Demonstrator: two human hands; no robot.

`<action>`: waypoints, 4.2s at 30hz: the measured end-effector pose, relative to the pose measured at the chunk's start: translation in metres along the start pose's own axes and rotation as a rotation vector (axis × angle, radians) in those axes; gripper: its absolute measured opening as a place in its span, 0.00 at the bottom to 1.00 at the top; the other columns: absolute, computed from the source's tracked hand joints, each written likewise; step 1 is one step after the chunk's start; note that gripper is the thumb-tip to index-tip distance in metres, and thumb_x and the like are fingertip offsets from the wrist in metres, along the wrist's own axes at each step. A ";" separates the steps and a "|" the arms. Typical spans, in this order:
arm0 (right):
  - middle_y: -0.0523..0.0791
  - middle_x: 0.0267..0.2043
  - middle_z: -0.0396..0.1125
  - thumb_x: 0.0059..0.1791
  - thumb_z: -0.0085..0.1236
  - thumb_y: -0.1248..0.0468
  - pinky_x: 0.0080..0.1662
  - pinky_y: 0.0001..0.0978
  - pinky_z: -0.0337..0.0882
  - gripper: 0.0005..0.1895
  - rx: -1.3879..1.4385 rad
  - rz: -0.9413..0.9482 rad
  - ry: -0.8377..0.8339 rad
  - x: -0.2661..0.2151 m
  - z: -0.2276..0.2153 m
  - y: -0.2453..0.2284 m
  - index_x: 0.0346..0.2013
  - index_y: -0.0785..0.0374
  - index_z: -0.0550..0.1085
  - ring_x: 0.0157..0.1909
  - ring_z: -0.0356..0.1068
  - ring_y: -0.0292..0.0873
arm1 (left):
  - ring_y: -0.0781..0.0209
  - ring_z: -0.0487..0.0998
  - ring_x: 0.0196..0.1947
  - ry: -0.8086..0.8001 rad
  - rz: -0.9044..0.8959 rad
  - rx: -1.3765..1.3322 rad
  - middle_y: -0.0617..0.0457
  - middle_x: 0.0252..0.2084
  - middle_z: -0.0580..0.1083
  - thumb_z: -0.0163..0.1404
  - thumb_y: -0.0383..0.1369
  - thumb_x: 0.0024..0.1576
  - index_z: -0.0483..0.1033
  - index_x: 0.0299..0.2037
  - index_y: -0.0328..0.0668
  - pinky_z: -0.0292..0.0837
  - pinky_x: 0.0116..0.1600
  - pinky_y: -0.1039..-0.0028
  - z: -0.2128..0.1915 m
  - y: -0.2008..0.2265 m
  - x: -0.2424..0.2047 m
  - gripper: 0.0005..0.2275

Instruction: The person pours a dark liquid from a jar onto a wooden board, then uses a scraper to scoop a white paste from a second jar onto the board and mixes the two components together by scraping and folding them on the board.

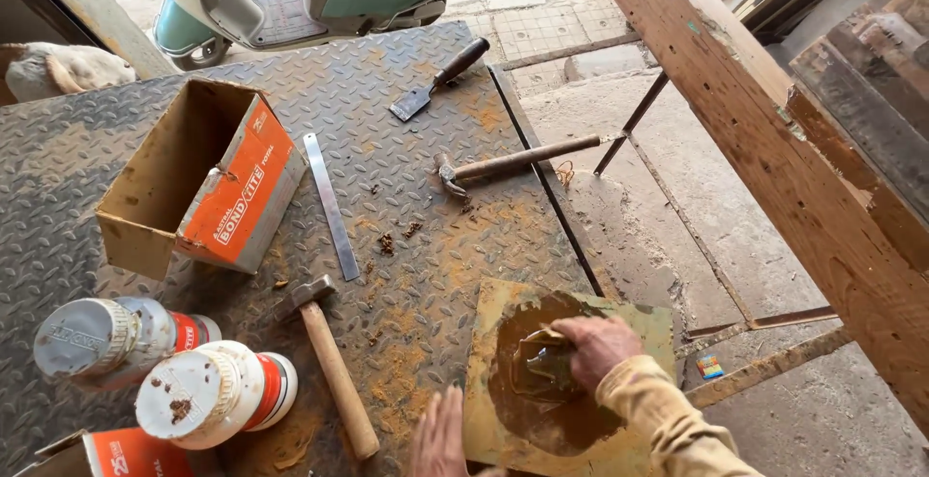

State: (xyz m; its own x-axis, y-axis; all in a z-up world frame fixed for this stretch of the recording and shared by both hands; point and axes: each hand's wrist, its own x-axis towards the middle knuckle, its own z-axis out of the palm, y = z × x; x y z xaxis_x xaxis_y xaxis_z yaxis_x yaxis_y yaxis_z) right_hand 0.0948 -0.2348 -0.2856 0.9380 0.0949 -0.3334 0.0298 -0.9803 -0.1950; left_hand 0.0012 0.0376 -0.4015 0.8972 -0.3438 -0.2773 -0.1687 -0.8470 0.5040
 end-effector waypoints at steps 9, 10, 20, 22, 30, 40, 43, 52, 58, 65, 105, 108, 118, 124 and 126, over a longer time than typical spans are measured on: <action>0.41 0.45 0.74 0.46 0.50 0.74 0.54 0.38 0.64 0.29 -0.070 -0.175 -0.096 -0.034 0.044 -0.004 0.60 0.49 0.71 0.47 0.72 0.39 | 0.49 0.60 0.71 0.472 0.162 0.260 0.52 0.68 0.65 0.39 0.37 0.64 0.61 0.68 0.38 0.54 0.70 0.56 0.172 -0.094 0.027 0.22; 0.41 0.45 0.74 0.46 0.50 0.74 0.54 0.38 0.64 0.29 -0.070 -0.170 -0.091 -0.035 0.042 0.003 0.60 0.49 0.71 0.47 0.72 0.39 | 0.49 0.60 0.71 0.474 0.168 0.261 0.52 0.68 0.65 0.39 0.37 0.64 0.61 0.68 0.38 0.54 0.70 0.56 0.179 -0.101 0.034 0.22; 0.44 0.36 0.78 0.58 0.43 0.52 0.36 0.36 0.78 0.15 0.129 0.425 -0.055 -0.050 0.056 -0.009 0.49 0.50 0.75 0.32 0.78 0.40 | 0.42 0.57 0.70 0.494 0.269 0.081 0.40 0.68 0.62 0.49 0.67 0.53 0.55 0.68 0.29 0.48 0.70 0.50 0.104 -0.060 0.002 0.48; 0.45 0.35 0.78 0.56 0.43 0.51 0.31 0.33 0.78 0.15 0.186 0.400 0.103 -0.047 0.068 -0.016 0.49 0.50 0.76 0.28 0.78 0.40 | 0.41 0.55 0.72 0.470 0.270 0.088 0.39 0.70 0.60 0.50 0.69 0.53 0.52 0.70 0.28 0.46 0.71 0.51 0.093 -0.055 -0.002 0.50; 0.42 0.40 0.77 0.51 0.50 0.63 0.36 0.33 0.81 0.19 0.560 0.133 0.155 -0.032 0.037 -0.001 0.56 0.50 0.77 0.31 0.81 0.40 | 0.38 0.44 0.77 -0.025 0.076 0.039 0.37 0.77 0.49 0.55 0.64 0.51 0.44 0.74 0.32 0.36 0.72 0.49 0.029 -0.022 -0.005 0.52; 0.39 0.45 0.78 0.39 0.57 0.72 0.56 0.40 0.64 0.27 0.106 -0.098 0.007 -0.054 0.010 -0.002 0.49 0.42 0.78 0.47 0.76 0.41 | 0.35 0.49 0.74 0.325 0.253 0.043 0.34 0.73 0.55 0.57 0.65 0.49 0.49 0.68 0.26 0.40 0.72 0.43 0.074 -0.047 0.000 0.52; 0.40 0.39 0.77 0.38 0.58 0.72 0.56 0.39 0.66 0.30 0.083 -0.080 0.068 -0.039 0.000 -0.013 0.51 0.41 0.77 0.47 0.74 0.46 | 0.34 0.48 0.75 0.289 0.277 0.024 0.31 0.71 0.53 0.57 0.62 0.52 0.49 0.69 0.24 0.40 0.71 0.47 0.048 -0.034 -0.009 0.50; 0.43 0.57 0.72 0.44 0.56 0.71 0.50 0.43 0.62 0.26 -0.138 -0.367 -0.191 -0.044 0.023 -0.015 0.56 0.50 0.73 0.49 0.73 0.44 | 0.39 0.46 0.76 0.086 0.099 -0.011 0.38 0.76 0.51 0.61 0.57 0.48 0.46 0.72 0.32 0.36 0.72 0.49 0.031 -0.017 -0.006 0.51; 0.40 0.47 0.78 0.47 0.55 0.68 0.53 0.40 0.63 0.19 0.147 -0.155 0.179 -0.042 0.058 0.007 0.50 0.47 0.78 0.48 0.76 0.40 | 0.34 0.47 0.75 0.145 0.169 0.002 0.29 0.73 0.51 0.63 0.57 0.48 0.47 0.71 0.27 0.39 0.74 0.43 0.037 -0.023 -0.012 0.52; 0.46 0.50 0.77 0.39 0.56 0.71 0.51 0.46 0.68 0.22 -0.011 -0.384 0.313 -0.071 0.068 -0.002 0.48 0.55 0.78 0.50 0.76 0.45 | 0.34 0.51 0.74 0.321 0.247 -0.009 0.34 0.73 0.56 0.62 0.61 0.46 0.51 0.69 0.27 0.42 0.69 0.44 0.083 -0.053 -0.002 0.52; 0.42 0.44 0.78 0.43 0.53 0.73 0.54 0.40 0.65 0.25 0.013 -0.081 0.097 -0.005 0.013 0.016 0.50 0.45 0.78 0.45 0.77 0.43 | 0.38 0.49 0.74 0.317 0.224 -0.142 0.38 0.73 0.54 0.66 0.45 0.44 0.48 0.70 0.29 0.41 0.73 0.51 -0.004 0.009 -0.029 0.49; 0.44 0.46 0.77 0.41 0.51 0.71 0.53 0.38 0.70 0.28 0.004 -0.100 0.099 -0.014 0.025 0.016 0.52 0.43 0.78 0.47 0.75 0.49 | 0.40 0.49 0.75 0.355 0.223 -0.076 0.40 0.75 0.54 0.63 0.45 0.49 0.48 0.72 0.30 0.40 0.75 0.51 -0.012 0.016 -0.032 0.46; 0.45 0.47 0.76 0.42 0.55 0.65 0.54 0.43 0.63 0.19 0.012 -0.090 0.213 -0.028 0.024 -0.002 0.46 0.50 0.78 0.48 0.74 0.48 | 0.43 0.45 0.76 0.226 0.166 -0.054 0.40 0.75 0.52 0.61 0.49 0.50 0.43 0.73 0.34 0.34 0.76 0.56 -0.004 0.008 -0.026 0.48; 0.41 0.44 0.77 0.52 0.51 0.65 0.56 0.38 0.61 0.15 0.012 -0.046 0.051 -0.045 0.024 -0.018 0.50 0.46 0.77 0.44 0.75 0.41 | 0.44 0.45 0.77 0.222 0.148 -0.032 0.43 0.76 0.51 0.61 0.51 0.50 0.43 0.74 0.34 0.35 0.77 0.56 -0.005 0.009 -0.029 0.49; 0.40 0.46 0.76 0.45 0.51 0.70 0.55 0.40 0.60 0.20 -0.091 -0.137 -0.061 -0.044 0.014 -0.018 0.49 0.47 0.76 0.48 0.74 0.40 | 0.46 0.46 0.76 0.247 0.133 -0.051 0.43 0.76 0.51 0.60 0.53 0.50 0.44 0.74 0.36 0.37 0.76 0.58 -0.004 0.010 -0.030 0.48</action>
State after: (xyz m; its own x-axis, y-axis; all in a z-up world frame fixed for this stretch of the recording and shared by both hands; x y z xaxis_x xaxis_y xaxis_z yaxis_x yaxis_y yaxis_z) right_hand 0.0479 -0.2194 -0.2803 0.9004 0.2359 -0.3655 0.1893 -0.9690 -0.1589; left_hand -0.0253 0.0408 -0.3847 0.9419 -0.3358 -0.0013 -0.2765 -0.7776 0.5647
